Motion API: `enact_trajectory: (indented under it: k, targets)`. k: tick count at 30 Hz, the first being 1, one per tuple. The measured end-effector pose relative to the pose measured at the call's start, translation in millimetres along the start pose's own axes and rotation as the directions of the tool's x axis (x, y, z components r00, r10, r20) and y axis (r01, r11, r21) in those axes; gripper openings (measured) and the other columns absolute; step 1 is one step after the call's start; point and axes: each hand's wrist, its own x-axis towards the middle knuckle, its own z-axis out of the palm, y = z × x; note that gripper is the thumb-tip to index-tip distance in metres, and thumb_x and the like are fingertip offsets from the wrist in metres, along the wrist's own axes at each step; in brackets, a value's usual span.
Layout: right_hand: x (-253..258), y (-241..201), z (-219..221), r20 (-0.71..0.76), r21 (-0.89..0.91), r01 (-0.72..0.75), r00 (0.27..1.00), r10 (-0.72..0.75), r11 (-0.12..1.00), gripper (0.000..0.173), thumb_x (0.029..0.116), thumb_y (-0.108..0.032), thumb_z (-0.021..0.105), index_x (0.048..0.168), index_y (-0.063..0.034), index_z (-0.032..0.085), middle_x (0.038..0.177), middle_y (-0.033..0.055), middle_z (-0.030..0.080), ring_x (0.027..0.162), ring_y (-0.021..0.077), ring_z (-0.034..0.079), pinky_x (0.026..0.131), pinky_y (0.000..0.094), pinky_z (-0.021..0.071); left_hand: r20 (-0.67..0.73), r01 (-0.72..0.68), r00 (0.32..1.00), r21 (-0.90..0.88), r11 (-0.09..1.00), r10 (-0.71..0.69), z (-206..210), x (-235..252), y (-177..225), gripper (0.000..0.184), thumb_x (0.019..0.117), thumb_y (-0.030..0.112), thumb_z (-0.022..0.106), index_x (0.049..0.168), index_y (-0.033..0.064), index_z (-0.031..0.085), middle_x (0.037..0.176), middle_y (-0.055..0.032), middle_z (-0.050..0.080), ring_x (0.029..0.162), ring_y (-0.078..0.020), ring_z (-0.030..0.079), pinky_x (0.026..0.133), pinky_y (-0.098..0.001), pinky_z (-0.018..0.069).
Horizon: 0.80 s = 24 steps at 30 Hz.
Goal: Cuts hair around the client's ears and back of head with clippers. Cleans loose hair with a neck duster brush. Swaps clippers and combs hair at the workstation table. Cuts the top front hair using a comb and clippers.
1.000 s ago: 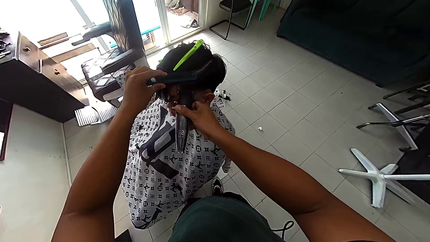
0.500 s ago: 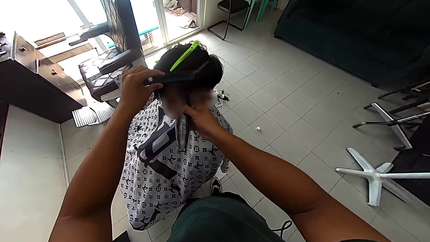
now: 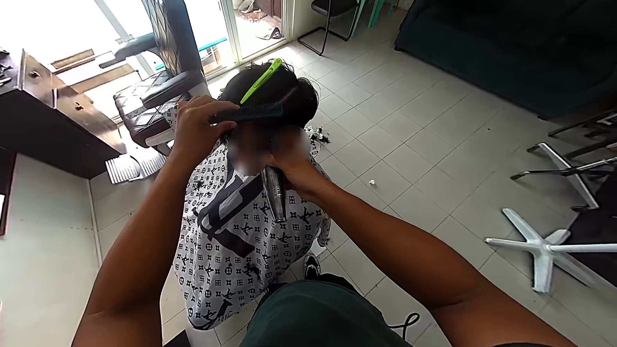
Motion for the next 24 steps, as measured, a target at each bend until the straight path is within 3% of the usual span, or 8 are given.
enact_trajectory:
  k: [2,6,8,11,13,16,21,24]
  targets:
    - [2.4,1.3,-1.8,0.034,0.130,-0.060,0.998,0.056,0.990,0.043,0.1027,-0.042,0.061,0.114,-0.0009,0.064,0.093,0.0126,0.069,0.075,0.0200,0.070,0.066,0.0370,0.0616,0.002,-0.008,1.000,0.014,1.000,0.008,-0.8,0.5,2.4,0.027,0.0903,0.015,0.077,0.117,0.0128,0.077,0.111,-0.0148,0.073,0.109,-0.0313,0.065,0.100,-0.0539,0.0400]
    - [8.1,-3.5,3.2,-0.085,-0.020,0.191,0.978,-0.192,0.981,0.038,0.1006,-0.030,0.067,0.118,0.0026,0.060,0.097,0.0126,0.069,0.084,0.0163,0.069,0.078,0.0346,0.0590,0.000,-0.007,1.000,0.011,1.000,0.007,3.3,0.5,0.3,0.027,0.0889,0.014,0.078,0.116,0.0126,0.077,0.110,-0.0158,0.073,0.108,-0.0324,0.065,0.100,-0.0554,0.0396]
    - [4.2,-2.8,-0.2,-0.073,-0.090,0.131,0.988,-0.138,0.987,0.039,0.0997,-0.035,0.067,0.116,0.0004,0.062,0.093,0.0116,0.069,0.079,0.0156,0.067,0.072,0.0335,0.0571,0.009,-0.006,1.000,0.015,1.000,0.006,2.4,-0.3,1.8,0.027,0.0892,0.014,0.078,0.116,0.0131,0.077,0.110,-0.0152,0.072,0.108,-0.0316,0.065,0.101,-0.0548,0.0397]
    - [1.1,3.1,-6.0,0.001,0.016,-0.046,0.999,0.045,0.999,0.041,0.1032,-0.043,0.059,0.109,-0.0019,0.064,0.087,0.0098,0.067,0.071,0.0158,0.067,0.062,0.0320,0.0575,-0.004,-0.030,1.000,0.024,0.999,0.030,1.9,-0.2,4.4,0.026,0.0899,0.015,0.077,0.116,0.0126,0.077,0.109,-0.0153,0.073,0.107,-0.0316,0.066,0.098,-0.0539,0.0407]
    - [1.6,0.8,-4.1,-0.001,0.087,0.006,1.000,-0.006,0.996,0.040,0.1045,-0.040,0.058,0.113,-0.0010,0.062,0.092,0.0116,0.069,0.075,0.0185,0.069,0.066,0.0352,0.0606,-0.003,-0.028,1.000,0.020,0.999,0.028,3.4,0.7,4.5,0.026,0.0896,0.014,0.078,0.116,0.0120,0.077,0.110,-0.0158,0.073,0.107,-0.0327,0.066,0.099,-0.0549,0.0404]
    - [0.1,-3.3,0.6,-0.080,-0.054,0.209,0.974,-0.213,0.976,0.036,0.1023,-0.034,0.063,0.120,-0.0031,0.059,0.094,0.0093,0.068,0.079,0.0143,0.068,0.071,0.0317,0.0581,0.022,-0.005,1.000,0.023,1.000,0.005,4.9,-0.7,4.1,0.027,0.0894,0.014,0.078,0.116,0.0127,0.077,0.110,-0.0156,0.072,0.108,-0.0329,0.065,0.100,-0.0562,0.0393]
    - [2.9,-3.5,-4.3,0.011,0.052,-0.071,0.997,0.071,0.996,0.042,0.1031,-0.039,0.061,0.112,0.0015,0.063,0.092,0.0132,0.069,0.076,0.0200,0.070,0.068,0.0372,0.0612,0.011,-0.026,1.000,0.026,0.999,0.026,1.7,-0.4,0.3,0.027,0.0908,0.017,0.077,0.118,0.0135,0.077,0.110,-0.0151,0.072,0.107,-0.0314,0.065,0.098,-0.0535,0.0412]
    - [9.1,-4.1,3.9,-0.054,0.064,0.073,0.996,-0.069,0.995,0.042,0.1007,-0.035,0.066,0.116,0.0038,0.061,0.096,0.0153,0.070,0.083,0.0210,0.071,0.076,0.0390,0.0610,0.013,-0.011,1.000,0.033,0.999,0.011,2.6,0.2,-2.0,0.027,0.0905,0.016,0.077,0.117,0.0129,0.077,0.109,-0.0155,0.073,0.107,-0.0324,0.065,0.098,-0.0543,0.0408]
